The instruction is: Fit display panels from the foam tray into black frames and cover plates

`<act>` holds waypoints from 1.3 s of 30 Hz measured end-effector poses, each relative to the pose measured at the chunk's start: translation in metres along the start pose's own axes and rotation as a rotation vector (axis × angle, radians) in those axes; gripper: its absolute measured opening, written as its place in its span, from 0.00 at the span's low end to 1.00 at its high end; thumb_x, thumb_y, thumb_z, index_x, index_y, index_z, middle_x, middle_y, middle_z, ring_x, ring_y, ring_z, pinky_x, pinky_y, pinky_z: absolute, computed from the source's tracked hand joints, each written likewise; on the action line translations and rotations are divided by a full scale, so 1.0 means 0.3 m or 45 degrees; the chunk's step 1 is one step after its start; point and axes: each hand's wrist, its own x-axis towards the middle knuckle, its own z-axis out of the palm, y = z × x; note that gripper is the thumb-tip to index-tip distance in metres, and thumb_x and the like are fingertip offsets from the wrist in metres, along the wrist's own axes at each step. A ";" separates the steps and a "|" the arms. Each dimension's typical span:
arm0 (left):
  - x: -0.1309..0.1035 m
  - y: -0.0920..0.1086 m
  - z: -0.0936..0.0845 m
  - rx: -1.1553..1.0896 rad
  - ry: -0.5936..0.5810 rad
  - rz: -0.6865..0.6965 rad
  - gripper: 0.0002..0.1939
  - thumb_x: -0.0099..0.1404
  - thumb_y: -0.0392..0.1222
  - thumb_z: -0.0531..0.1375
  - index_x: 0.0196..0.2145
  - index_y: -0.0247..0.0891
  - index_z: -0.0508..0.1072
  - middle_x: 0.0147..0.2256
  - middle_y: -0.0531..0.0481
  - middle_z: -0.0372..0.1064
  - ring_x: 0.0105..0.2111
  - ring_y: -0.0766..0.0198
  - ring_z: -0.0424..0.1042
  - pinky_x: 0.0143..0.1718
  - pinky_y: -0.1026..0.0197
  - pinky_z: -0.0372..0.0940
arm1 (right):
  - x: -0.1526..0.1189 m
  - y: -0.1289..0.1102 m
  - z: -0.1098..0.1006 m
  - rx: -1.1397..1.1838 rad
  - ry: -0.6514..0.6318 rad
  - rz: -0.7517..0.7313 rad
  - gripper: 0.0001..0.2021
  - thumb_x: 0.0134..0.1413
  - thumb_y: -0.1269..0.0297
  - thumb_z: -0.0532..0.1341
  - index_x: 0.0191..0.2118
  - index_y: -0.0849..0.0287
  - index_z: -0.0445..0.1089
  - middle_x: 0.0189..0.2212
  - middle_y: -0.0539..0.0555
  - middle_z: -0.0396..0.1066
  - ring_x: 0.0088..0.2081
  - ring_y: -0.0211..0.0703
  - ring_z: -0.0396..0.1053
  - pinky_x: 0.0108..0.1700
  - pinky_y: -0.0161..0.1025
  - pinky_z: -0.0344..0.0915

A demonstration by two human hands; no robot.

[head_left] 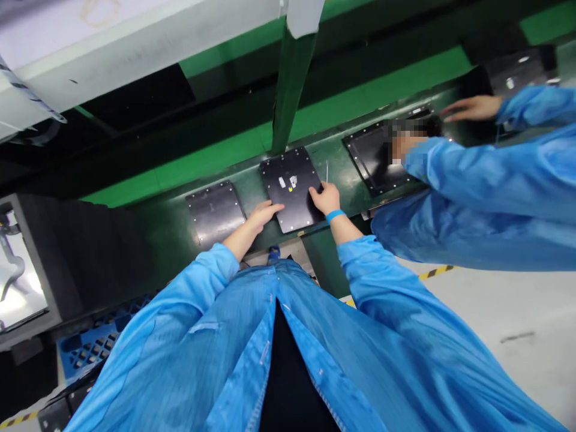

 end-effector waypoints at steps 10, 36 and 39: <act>0.167 0.123 -0.375 1.428 0.470 0.385 0.35 0.63 0.55 0.61 0.61 0.29 0.69 0.60 0.28 0.65 0.62 0.39 0.63 0.64 0.43 0.57 | -0.330 -0.070 -0.120 1.044 0.196 -0.070 0.23 0.68 0.41 0.56 0.47 0.57 0.71 0.27 0.51 0.72 0.32 0.46 0.74 0.42 0.44 0.73; 0.191 0.098 -0.395 1.699 0.314 0.179 0.38 0.57 0.55 0.68 0.59 0.33 0.67 0.59 0.30 0.58 0.57 0.35 0.64 0.61 0.43 0.60 | -0.494 -0.274 0.384 1.821 -0.413 0.529 0.26 0.58 0.34 0.64 0.42 0.55 0.68 0.43 0.57 0.78 0.51 0.53 0.78 0.59 0.54 0.74; 0.201 0.092 -0.401 1.677 0.304 0.174 0.39 0.56 0.55 0.69 0.59 0.31 0.66 0.59 0.29 0.58 0.56 0.34 0.65 0.60 0.42 0.60 | -0.483 -0.273 0.378 1.720 -0.367 0.413 0.27 0.59 0.32 0.61 0.42 0.55 0.68 0.43 0.57 0.77 0.50 0.53 0.78 0.57 0.53 0.74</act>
